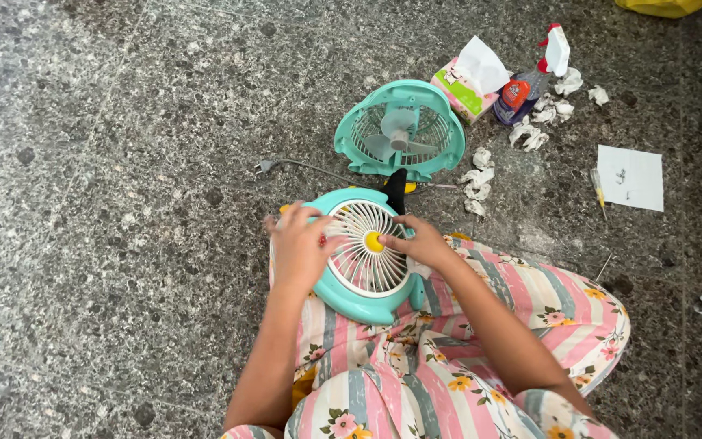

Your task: The person reassembles a small teal electric fan by hand. They attach the front grille to the fan body, align and secure the rear cover, and then snap the yellow feet into place on the base.

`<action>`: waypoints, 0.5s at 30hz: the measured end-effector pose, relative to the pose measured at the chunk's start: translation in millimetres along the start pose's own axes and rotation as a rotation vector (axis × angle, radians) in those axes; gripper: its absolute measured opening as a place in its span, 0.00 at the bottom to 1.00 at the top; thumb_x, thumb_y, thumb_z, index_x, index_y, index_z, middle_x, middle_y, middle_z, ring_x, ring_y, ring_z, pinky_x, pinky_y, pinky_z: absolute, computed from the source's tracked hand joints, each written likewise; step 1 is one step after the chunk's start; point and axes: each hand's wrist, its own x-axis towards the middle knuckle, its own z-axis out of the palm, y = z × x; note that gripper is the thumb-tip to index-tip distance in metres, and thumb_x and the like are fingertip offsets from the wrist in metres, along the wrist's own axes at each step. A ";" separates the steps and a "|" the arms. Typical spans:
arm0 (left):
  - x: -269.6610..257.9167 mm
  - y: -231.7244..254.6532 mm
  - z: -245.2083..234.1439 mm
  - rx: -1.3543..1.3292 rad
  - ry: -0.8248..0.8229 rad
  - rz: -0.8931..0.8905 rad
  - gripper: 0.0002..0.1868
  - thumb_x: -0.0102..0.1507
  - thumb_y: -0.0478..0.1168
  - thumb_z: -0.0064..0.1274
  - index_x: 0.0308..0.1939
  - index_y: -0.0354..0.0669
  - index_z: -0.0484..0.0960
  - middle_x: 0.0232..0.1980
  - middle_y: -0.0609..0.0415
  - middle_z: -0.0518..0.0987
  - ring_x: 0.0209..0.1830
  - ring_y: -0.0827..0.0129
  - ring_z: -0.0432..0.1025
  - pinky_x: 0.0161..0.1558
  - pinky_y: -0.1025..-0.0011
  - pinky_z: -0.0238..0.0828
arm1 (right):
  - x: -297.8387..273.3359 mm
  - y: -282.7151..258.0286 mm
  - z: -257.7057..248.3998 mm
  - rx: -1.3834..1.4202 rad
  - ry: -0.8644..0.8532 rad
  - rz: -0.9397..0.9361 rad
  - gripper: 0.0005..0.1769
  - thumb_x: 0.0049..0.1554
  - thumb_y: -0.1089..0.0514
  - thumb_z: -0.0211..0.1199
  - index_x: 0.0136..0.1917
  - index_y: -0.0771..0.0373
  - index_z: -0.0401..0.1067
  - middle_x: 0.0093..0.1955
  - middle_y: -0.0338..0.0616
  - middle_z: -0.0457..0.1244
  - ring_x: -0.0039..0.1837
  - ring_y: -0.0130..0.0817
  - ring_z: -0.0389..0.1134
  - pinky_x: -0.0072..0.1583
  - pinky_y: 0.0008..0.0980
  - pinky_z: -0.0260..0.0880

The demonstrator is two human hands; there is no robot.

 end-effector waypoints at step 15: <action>-2.0 35.4 63.5 -0.282 -0.105 0.116 0.23 0.51 0.44 0.69 0.49 0.42 0.85 0.48 0.49 0.80 0.58 0.54 0.70 0.68 0.52 0.58 | -9.3 47.7 -13.2 0.416 0.078 -0.041 0.22 0.59 0.52 0.67 0.62 0.67 0.75 0.52 0.42 0.71 0.49 0.28 0.67 0.51 0.30 0.69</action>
